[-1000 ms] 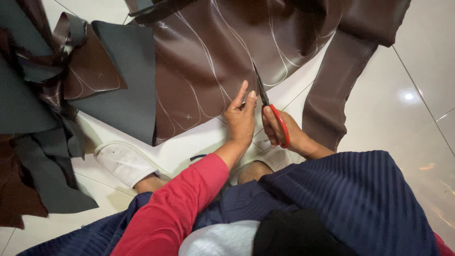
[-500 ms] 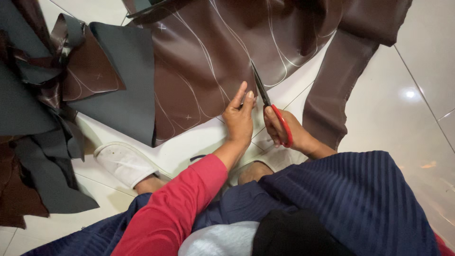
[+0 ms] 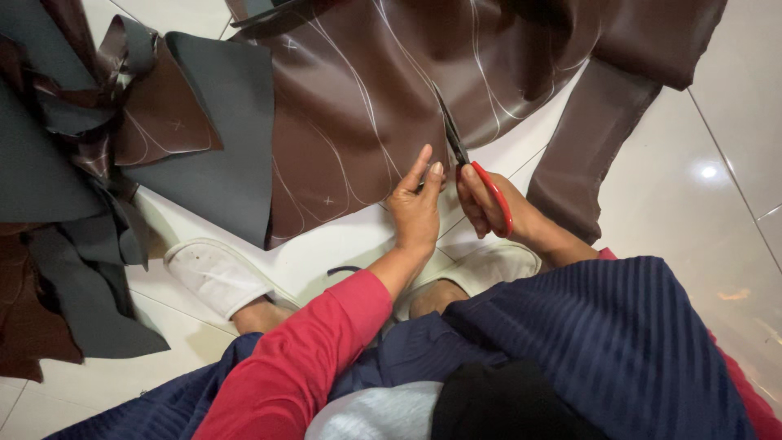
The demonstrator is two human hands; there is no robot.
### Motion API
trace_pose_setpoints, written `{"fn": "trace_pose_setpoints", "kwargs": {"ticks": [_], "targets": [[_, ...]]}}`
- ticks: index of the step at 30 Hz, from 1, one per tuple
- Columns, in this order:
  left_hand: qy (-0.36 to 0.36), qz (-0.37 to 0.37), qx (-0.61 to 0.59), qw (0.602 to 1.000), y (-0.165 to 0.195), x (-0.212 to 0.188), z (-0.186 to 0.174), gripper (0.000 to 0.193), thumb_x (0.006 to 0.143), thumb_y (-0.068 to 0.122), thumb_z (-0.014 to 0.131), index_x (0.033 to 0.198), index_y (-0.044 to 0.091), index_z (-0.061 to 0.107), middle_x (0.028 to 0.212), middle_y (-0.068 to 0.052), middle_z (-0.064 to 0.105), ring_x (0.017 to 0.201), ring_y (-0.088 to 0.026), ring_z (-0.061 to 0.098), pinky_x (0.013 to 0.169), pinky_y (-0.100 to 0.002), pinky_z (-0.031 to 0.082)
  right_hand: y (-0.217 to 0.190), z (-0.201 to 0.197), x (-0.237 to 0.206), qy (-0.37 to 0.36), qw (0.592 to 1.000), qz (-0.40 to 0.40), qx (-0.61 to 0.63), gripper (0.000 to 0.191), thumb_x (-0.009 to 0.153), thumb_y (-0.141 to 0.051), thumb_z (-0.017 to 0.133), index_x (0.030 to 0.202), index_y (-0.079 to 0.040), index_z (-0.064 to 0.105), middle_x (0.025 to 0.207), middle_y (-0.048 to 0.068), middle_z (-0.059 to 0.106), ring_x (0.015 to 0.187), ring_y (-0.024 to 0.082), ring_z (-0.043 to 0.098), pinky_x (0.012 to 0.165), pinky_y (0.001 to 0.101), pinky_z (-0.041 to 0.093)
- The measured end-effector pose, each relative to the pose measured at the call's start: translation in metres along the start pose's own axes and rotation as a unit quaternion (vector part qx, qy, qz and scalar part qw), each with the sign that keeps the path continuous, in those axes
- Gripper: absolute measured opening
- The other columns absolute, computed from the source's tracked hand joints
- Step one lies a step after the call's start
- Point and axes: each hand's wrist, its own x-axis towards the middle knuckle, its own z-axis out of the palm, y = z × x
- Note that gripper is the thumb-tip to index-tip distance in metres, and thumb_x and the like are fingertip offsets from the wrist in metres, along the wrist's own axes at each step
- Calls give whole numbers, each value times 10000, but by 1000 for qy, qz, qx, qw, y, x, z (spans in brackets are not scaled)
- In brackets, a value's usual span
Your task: The person uses red-handled scissors to cut a large sheet of brown leather along white chalk outlines. They repeatedly reposition the material and cut out multiple curved shapes, separating them from the main sheet.
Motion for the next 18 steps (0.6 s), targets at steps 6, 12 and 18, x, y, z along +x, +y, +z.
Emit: {"fn": "trace_pose_setpoints", "kwargs": {"ticks": [6, 12, 18], "targets": [[2, -23, -21, 1000, 1, -4, 3, 425, 996, 176, 704, 1406, 74, 653, 959, -5, 720, 861, -59, 636, 833, -252, 566, -10, -6, -13, 20, 998, 59, 14, 603, 1045, -576, 281, 746, -97, 494, 475, 23, 436, 381, 134, 448, 388, 274, 410], [9, -16, 3, 1000, 12, -11, 8, 397, 995, 170, 695, 1380, 76, 667, 961, -8, 729, 859, -62, 653, 825, -246, 576, -9, -27, -18, 14, 995, 96, 6, 581, 1037, -561, 372, 725, -80, 464, 511, 18, 443, 386, 139, 465, 364, 298, 438], [9, -26, 1, 1000, 20, -17, 9, 362, 998, 190, 691, 1345, 88, 691, 976, 27, 721, 866, -42, 637, 824, -232, 562, -3, -44, -18, 24, 989, 141, -37, 564, 981, -595, 447, 755, -81, 503, 583, 25, 502, 420, 138, 519, 384, 306, 482]]}}
